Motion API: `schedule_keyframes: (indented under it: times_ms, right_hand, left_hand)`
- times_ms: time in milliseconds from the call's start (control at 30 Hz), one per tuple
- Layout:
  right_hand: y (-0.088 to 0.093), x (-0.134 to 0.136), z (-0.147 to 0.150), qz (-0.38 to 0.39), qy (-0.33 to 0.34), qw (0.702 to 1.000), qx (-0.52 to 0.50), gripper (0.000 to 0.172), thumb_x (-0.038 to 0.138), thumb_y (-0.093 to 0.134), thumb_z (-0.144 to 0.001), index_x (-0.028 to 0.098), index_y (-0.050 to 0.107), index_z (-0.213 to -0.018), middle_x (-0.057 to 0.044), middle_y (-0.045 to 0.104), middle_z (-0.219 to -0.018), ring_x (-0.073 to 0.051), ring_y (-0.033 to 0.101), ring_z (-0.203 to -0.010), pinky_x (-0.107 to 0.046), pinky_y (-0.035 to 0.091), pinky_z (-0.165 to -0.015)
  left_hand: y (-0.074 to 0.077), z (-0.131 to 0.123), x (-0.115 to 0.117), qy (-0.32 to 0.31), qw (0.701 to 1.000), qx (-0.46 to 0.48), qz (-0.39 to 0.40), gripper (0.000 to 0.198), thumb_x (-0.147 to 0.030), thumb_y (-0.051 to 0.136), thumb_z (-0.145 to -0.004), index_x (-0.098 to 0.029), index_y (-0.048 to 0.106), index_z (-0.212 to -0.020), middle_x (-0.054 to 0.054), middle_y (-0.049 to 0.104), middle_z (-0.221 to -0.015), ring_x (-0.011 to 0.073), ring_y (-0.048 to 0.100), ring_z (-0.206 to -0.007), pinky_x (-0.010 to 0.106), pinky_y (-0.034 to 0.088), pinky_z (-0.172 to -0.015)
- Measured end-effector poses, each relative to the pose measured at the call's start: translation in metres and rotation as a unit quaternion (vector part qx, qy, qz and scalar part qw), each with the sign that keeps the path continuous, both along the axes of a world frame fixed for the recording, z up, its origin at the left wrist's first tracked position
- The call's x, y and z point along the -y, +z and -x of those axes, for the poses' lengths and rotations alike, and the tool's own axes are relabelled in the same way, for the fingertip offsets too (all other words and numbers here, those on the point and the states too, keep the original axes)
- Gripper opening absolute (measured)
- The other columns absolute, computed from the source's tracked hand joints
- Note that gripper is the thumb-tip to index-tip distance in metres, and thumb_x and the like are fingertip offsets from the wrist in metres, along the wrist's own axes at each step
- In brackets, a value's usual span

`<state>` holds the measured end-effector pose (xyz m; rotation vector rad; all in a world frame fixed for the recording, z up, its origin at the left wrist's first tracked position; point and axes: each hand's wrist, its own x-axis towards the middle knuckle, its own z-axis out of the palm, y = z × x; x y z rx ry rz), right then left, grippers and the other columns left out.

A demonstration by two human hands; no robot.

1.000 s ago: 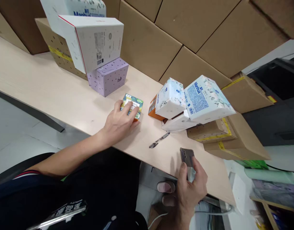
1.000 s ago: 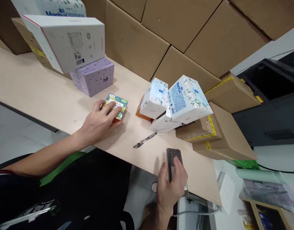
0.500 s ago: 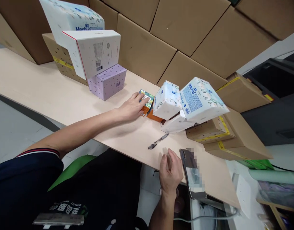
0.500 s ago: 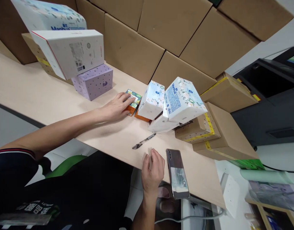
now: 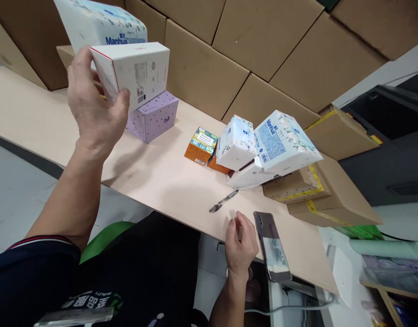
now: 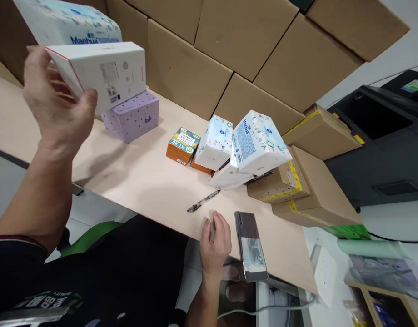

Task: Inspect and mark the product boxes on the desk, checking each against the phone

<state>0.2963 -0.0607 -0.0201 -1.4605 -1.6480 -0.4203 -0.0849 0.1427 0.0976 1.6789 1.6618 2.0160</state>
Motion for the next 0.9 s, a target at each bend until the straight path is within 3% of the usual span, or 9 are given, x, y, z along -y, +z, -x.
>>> schedule_keyframes:
  times_ms: [100,200,267,367,500,767,900]
  right_hand:
    - [0.001,0.0,0.001,-0.006,-0.004,1.0,0.0,0.02,0.019,0.064,-0.098,0.016,0.071,-0.117,-0.013,0.08,-0.106,-0.022,0.077,-0.098,-0.037,0.066,-0.085]
    - [0.001,0.0,-0.001,-0.004,0.0,1.0,-0.008,0.019,0.018,0.064,-0.098,0.016,0.071,-0.115,-0.013,0.08,-0.105,-0.021,0.077,-0.098,-0.036,0.066,-0.084]
    - [0.0,0.001,-0.001,-0.003,0.002,1.0,-0.021,0.019,0.017,0.064,-0.098,0.016,0.071,-0.115,-0.013,0.08,-0.105,-0.021,0.077,-0.098,-0.035,0.066,-0.084]
    - [0.0,0.002,0.001,-0.003,0.001,0.999,-0.043,0.02,0.017,0.064,-0.097,0.016,0.071,-0.116,-0.012,0.079,-0.105,-0.021,0.076,-0.098,-0.036,0.065,-0.084]
    - [0.004,-0.003,0.016,0.0,0.028,0.999,-0.04,0.023,0.017,0.063,-0.098,0.017,0.069,-0.12,-0.012,0.078,-0.106,-0.022,0.075,-0.099,-0.04,0.065,-0.086]
    - [0.017,-0.023,0.047,0.092,0.047,0.994,-0.04,0.053,0.038,0.055,-0.104,0.017,0.047,-0.153,-0.019,0.069,-0.132,-0.031,0.06,-0.127,-0.054,0.058,-0.1]
    - [0.018,-0.032,0.055,0.113,0.076,0.99,-0.028,0.066,0.043,0.058,-0.102,0.018,0.037,-0.159,-0.021,0.063,-0.139,-0.031,0.058,-0.128,-0.053,0.059,-0.099]
  left_hand:
    - [-0.009,-0.007,0.022,0.026,0.997,-0.03,-0.063,0.091,-0.023,0.097,-0.061,-0.024,0.055,-0.142,-0.002,0.059,-0.13,0.0169,0.059,-0.108,0.031,0.057,-0.097]
    - [-0.018,-0.015,0.05,-0.087,0.979,-0.009,-0.183,0.081,-0.052,0.09,-0.074,-0.021,0.056,-0.141,0.002,0.064,-0.125,0.0161,0.065,-0.102,0.033,0.062,-0.087]
    - [-0.026,-0.021,0.069,-0.172,0.964,0.01,-0.203,0.071,-0.049,0.086,-0.081,-0.023,0.058,-0.141,0.002,0.067,-0.123,0.0139,0.067,-0.102,0.029,0.062,-0.083]
    - [-0.042,-0.031,0.092,-0.27,0.958,0.071,-0.066,0.071,-0.026,0.086,-0.083,-0.03,0.055,-0.146,0.002,0.073,-0.112,0.014,0.07,-0.1,0.024,0.063,-0.079]
    - [-0.064,-0.045,0.103,-0.344,0.927,0.122,0.084,0.065,-0.026,0.082,-0.086,-0.028,0.056,-0.145,0.006,0.075,-0.112,0.0167,0.072,-0.1,0.025,0.065,-0.079]
    - [-0.077,-0.046,0.091,-0.373,0.882,0.205,0.2,0.057,-0.038,0.079,-0.088,-0.031,0.057,-0.14,0.008,0.077,-0.111,0.0245,0.076,-0.091,0.036,0.065,-0.073]
    - [-0.081,-0.042,0.086,-0.403,0.865,0.195,0.227,0.054,-0.039,0.081,-0.086,-0.034,0.06,-0.135,0.008,0.077,-0.113,0.0237,0.076,-0.089,0.035,0.065,-0.069]
